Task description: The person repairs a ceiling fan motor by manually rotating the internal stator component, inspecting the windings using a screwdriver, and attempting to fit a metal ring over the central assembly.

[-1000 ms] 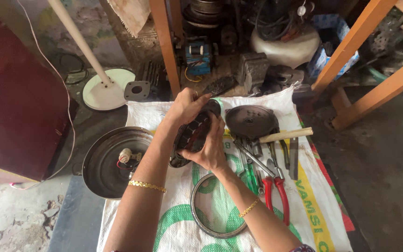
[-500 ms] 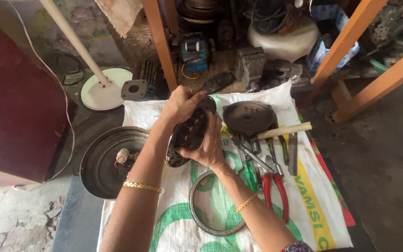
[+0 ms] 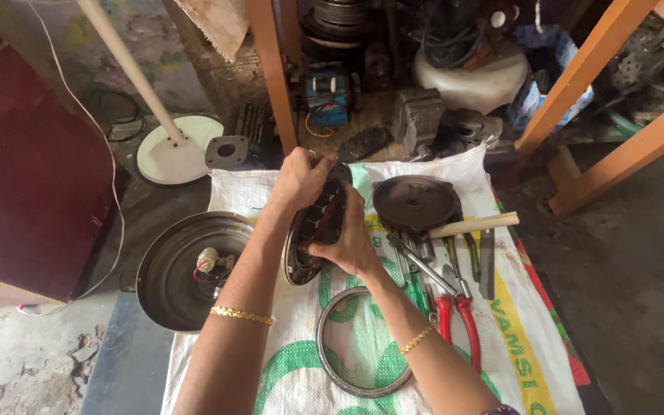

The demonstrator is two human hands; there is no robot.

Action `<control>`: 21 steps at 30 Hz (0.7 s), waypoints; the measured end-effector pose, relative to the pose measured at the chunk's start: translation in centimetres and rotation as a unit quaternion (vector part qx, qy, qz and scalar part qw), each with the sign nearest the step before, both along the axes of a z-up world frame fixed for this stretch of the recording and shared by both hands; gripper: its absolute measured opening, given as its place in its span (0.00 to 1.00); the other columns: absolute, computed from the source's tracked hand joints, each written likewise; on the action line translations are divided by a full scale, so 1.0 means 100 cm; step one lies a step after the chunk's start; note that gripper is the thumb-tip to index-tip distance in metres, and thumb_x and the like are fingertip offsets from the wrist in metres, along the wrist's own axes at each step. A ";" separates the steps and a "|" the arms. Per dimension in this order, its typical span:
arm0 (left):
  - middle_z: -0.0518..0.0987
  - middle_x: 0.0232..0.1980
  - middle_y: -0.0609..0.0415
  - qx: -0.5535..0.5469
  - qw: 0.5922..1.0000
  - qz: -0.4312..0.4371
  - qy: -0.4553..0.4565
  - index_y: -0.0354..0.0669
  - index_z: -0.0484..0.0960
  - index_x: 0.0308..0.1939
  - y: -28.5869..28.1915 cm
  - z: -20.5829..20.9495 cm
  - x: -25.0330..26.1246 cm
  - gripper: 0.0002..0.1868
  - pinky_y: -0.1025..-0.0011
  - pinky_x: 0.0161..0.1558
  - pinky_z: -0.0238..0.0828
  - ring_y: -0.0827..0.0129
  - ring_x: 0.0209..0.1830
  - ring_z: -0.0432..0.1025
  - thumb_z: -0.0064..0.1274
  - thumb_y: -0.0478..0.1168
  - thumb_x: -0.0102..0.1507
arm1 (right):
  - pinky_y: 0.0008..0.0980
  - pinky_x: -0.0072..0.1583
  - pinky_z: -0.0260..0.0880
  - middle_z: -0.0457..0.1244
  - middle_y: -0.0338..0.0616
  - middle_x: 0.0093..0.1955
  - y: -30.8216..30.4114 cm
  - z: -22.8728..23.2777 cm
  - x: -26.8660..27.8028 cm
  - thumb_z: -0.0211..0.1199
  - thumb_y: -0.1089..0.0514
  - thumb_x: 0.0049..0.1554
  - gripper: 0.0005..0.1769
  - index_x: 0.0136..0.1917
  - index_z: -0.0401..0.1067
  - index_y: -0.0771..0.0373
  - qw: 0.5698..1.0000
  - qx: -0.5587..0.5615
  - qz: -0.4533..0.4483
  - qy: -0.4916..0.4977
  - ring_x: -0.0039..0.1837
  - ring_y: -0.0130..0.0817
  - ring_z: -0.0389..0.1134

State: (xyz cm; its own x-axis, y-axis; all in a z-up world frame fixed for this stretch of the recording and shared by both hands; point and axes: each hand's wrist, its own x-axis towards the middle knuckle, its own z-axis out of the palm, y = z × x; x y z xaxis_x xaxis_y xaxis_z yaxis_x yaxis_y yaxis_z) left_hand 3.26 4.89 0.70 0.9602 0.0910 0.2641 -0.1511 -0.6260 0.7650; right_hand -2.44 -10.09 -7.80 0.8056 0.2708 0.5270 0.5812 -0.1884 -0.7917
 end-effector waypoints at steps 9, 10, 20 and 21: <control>0.81 0.34 0.29 0.000 1.000 0.007 -0.012 0.26 0.82 0.35 -0.016 -0.006 0.010 0.26 0.53 0.45 0.72 0.40 0.43 0.78 0.56 0.53 0.63 | 0.52 0.74 0.57 0.47 0.67 0.75 0.000 0.027 -0.023 0.74 0.48 0.39 0.55 0.74 0.53 0.66 0.990 -0.065 -0.098 -0.073 0.75 0.62 0.53; 0.81 0.34 0.29 0.001 1.000 0.008 0.026 0.27 0.83 0.36 -0.016 -0.005 0.015 0.26 0.54 0.46 0.72 0.41 0.43 0.79 0.55 0.54 0.63 | 0.51 0.74 0.59 0.48 0.65 0.75 -0.001 0.030 -0.023 0.73 0.48 0.39 0.51 0.72 0.58 0.65 0.992 -0.063 -0.091 -0.065 0.75 0.60 0.55; 0.82 0.37 0.32 -0.001 0.999 0.009 0.045 0.32 0.84 0.37 -0.020 0.003 0.016 0.24 0.55 0.48 0.72 0.43 0.45 0.78 0.56 0.54 0.61 | 0.60 0.75 0.53 0.63 0.49 0.61 -0.009 0.046 -0.036 0.69 0.54 0.54 0.13 0.49 0.71 0.60 0.896 -0.169 -0.067 -0.406 0.68 0.48 0.65; 0.83 0.37 0.32 0.008 0.998 0.014 0.061 0.30 0.84 0.36 -0.020 0.005 0.015 0.25 0.56 0.49 0.72 0.44 0.45 0.79 0.56 0.55 0.62 | 0.60 0.74 0.53 0.63 0.49 0.60 -0.010 0.048 -0.036 0.68 0.54 0.55 0.11 0.48 0.71 0.60 0.893 -0.171 -0.063 -0.412 0.67 0.48 0.65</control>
State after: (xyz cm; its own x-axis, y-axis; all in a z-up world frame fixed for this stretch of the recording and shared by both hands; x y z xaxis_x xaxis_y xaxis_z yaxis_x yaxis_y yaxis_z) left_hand 4.72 2.90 1.16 0.9823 0.1153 0.1480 -0.0403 -0.6406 0.7668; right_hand -6.06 -11.11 -3.03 0.2185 0.4639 0.8585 0.8972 -0.4415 0.0102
